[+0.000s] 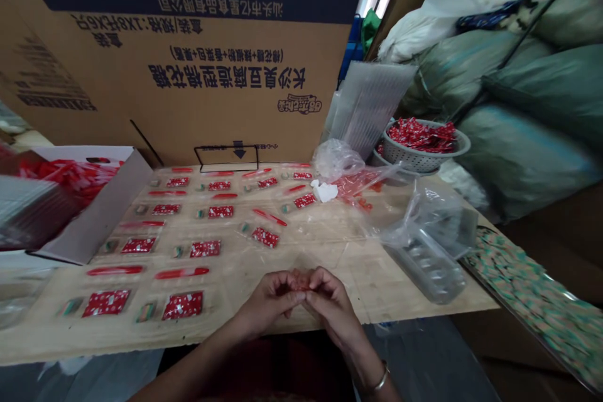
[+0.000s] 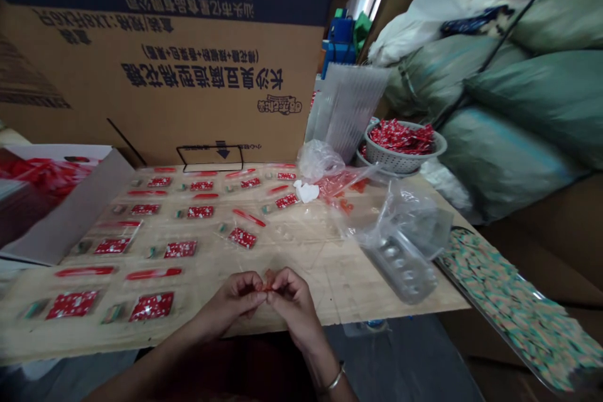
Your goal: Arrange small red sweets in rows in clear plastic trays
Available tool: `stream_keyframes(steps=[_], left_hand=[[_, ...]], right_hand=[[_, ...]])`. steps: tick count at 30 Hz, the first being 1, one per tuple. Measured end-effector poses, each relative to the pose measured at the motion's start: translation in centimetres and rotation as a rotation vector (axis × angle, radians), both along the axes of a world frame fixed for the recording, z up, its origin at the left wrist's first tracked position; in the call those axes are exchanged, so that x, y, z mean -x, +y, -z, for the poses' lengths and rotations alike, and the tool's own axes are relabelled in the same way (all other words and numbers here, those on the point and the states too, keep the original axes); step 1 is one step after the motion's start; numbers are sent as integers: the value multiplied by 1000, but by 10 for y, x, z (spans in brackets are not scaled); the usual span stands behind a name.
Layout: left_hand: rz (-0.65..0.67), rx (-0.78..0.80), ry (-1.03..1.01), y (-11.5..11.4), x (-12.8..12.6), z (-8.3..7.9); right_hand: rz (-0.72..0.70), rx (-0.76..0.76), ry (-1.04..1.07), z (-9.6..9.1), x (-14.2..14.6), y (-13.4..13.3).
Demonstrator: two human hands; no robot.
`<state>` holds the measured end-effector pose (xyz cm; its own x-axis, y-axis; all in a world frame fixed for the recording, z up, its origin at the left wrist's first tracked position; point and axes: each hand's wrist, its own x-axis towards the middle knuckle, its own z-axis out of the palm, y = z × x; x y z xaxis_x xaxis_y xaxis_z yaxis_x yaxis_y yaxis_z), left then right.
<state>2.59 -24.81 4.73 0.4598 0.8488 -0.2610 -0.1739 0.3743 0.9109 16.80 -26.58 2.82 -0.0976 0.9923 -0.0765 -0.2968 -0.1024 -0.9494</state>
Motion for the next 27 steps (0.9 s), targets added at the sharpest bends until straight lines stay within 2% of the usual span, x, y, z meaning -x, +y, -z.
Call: stream_keyframes(steps=[4,7,10,14,19,22,27], left_hand=[[171,31,-49,0,4,3],[193,50,-72,1,6,6],[163,73,-75,0,7,10],[209,142,-164,-2,7,16],[-11,211,-129,1,4,20],[4,188,-77,2,1,23],[47,241,-98,2,-3,25]], right_hand=[[-130,140,231,1,-3,-5],[-166,132,236,3,-5,-5],[-118,89,135,5,-6,-3],[-46,61,41,7,-6,-2],[156,-205,-312,1,-8,-3],[115,-302,-485,-3,-9,-6],[39,-308,-570,7,-19,-3]])
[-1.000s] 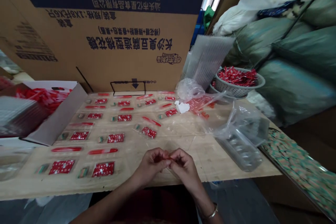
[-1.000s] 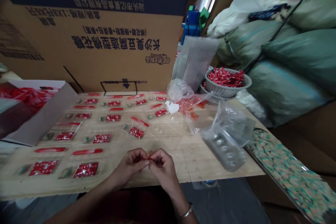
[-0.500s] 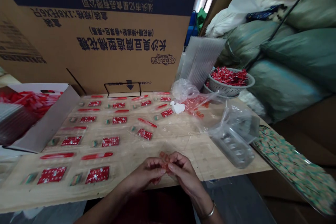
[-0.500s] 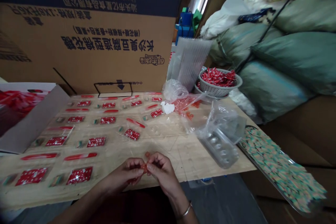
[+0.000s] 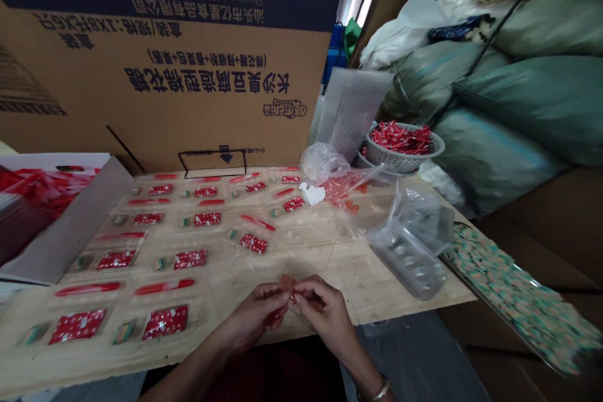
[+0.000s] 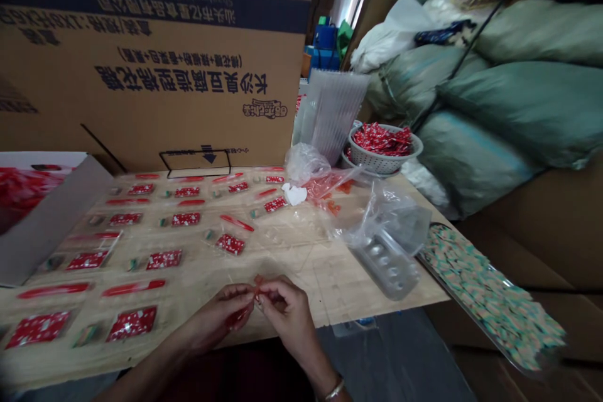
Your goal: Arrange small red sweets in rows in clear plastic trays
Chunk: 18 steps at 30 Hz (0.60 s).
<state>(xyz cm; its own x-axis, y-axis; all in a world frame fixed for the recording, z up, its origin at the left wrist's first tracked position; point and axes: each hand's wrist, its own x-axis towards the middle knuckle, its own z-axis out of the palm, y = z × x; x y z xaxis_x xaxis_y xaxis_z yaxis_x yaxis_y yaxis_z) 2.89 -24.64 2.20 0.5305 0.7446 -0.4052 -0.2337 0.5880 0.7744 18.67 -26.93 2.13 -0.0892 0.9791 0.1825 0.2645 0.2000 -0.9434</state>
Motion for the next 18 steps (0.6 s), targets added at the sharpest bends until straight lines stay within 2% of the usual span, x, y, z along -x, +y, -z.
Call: stream_keyframes(steps=[2,5,8,13,18], left_hand=[[-43,63,11,1,0,-1],[-163,178,54,3,2,-2],[-206,229,64,5,6,-2],[-207,227,28,6,9,-4],[-166,362,-65,7,7,-9]], right_hand=[[8,-48,-100,7,-17,10],[97,-159,-318,19,-52,33],[98,-169,-492,28,-77,54],[42,-105,-616,34,-78,65],[57,-68,-795,29,-74,64]])
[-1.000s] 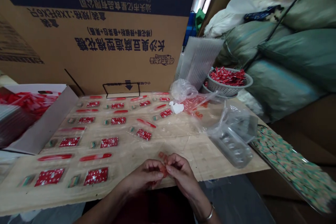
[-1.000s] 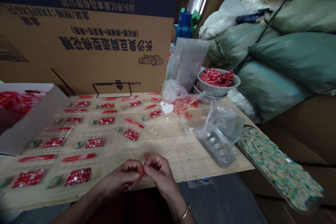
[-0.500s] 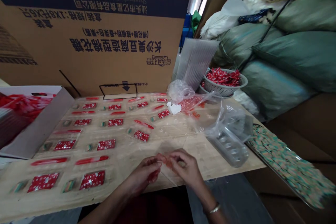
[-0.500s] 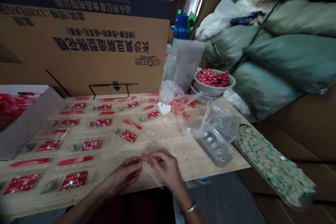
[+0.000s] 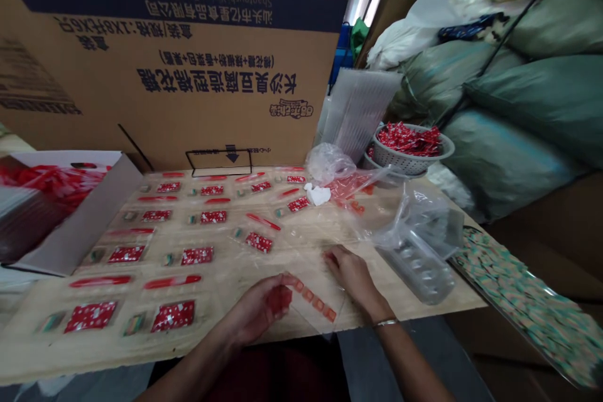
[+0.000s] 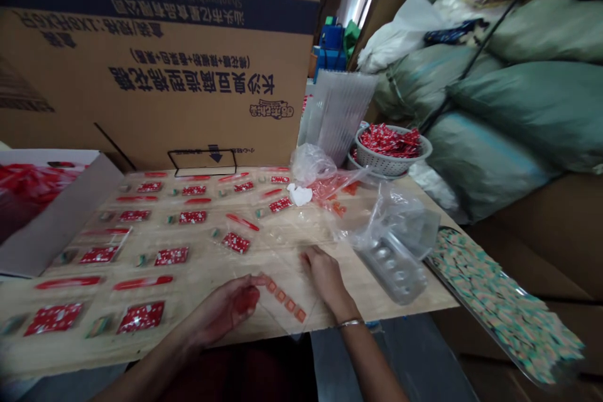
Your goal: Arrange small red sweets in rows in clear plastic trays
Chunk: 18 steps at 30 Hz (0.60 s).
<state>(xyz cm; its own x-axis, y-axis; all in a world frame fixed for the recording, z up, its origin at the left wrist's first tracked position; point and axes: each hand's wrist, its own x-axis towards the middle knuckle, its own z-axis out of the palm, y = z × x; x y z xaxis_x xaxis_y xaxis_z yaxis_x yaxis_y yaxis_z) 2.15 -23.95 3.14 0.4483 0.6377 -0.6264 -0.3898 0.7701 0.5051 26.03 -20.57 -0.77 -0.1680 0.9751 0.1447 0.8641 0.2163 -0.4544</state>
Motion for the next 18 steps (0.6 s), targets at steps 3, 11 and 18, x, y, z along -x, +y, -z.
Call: stream_keyframes(steps=[3,11,18], left_hand=[[19,-48,-24,-1,1,0],[-69,-334,113,-7,-4,1],[-70,-554,220,-6,-2,3]], right_hand=[[18,-69,76,-8,8,-10],[-165,285,754,-36,74,-50],[-320,-122,294,-34,77,-57]])
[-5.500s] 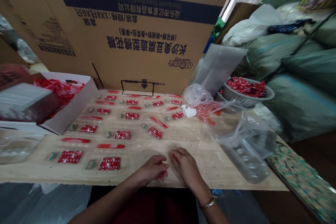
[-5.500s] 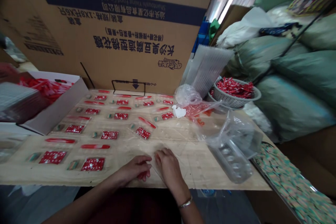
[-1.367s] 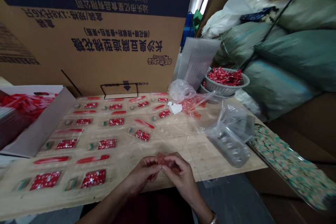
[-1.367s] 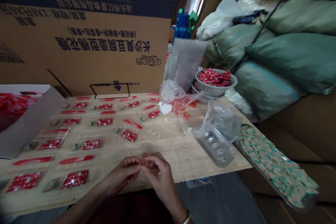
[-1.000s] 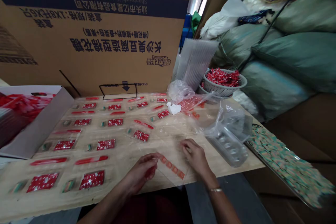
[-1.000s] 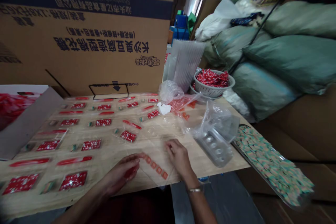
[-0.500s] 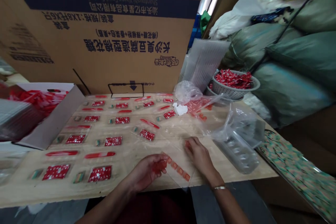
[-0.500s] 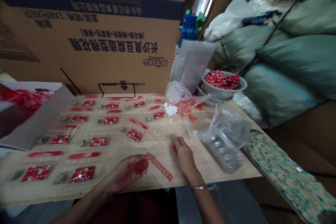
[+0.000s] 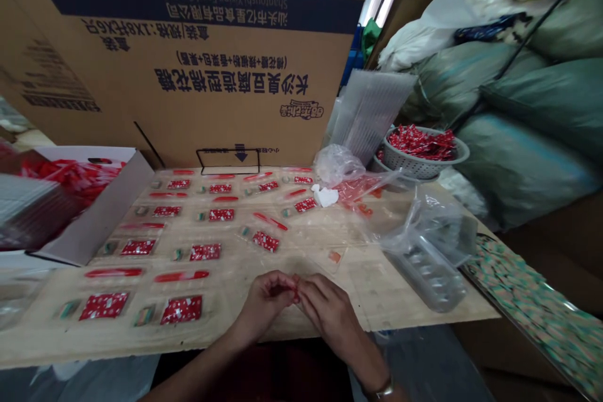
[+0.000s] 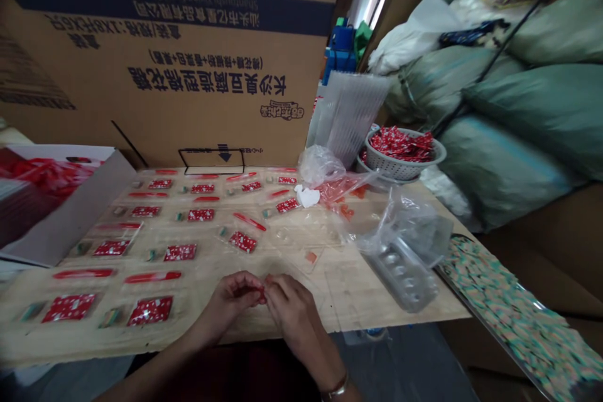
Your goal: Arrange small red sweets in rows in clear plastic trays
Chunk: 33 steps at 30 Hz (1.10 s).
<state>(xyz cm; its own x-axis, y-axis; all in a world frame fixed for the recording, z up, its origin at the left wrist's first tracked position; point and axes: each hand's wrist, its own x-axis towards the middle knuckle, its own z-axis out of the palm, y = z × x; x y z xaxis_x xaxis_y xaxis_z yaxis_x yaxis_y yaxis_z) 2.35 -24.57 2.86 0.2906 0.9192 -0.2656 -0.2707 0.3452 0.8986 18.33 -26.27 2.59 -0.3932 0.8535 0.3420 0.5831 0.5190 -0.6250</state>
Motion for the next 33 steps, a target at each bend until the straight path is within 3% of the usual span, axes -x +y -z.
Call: stream_keyframes(steps=[3,7,9,15,20,22,26,29,33], left_hand=[[52,-26,20,0,2,1],[87,-73,52,-3,2,-3],[65,-98,94,-5,1,-6],[78,-111,124,-7,-2,-6],[145,-119,166,-5,-2,-5],[206,-113,197,-4,0,-7],[320,-27,150,-3,3,-7],[240,89,30,-3,3,-2],[172,129,-29,-2,1,3]], right_hand=[[2,-35,-120,-2,-1,-2],[-55,228,81,-7,-5,2],[-104,277,96,-11,-8,4],[-205,89,-205,-23,-9,2],[-157,-163,-325,-15,-6,-1],[-85,-162,-237,-10,-5,0],[53,10,83,-5,-2,2],[157,114,314,-3,7,-2],[118,109,369,3,14,-8]])
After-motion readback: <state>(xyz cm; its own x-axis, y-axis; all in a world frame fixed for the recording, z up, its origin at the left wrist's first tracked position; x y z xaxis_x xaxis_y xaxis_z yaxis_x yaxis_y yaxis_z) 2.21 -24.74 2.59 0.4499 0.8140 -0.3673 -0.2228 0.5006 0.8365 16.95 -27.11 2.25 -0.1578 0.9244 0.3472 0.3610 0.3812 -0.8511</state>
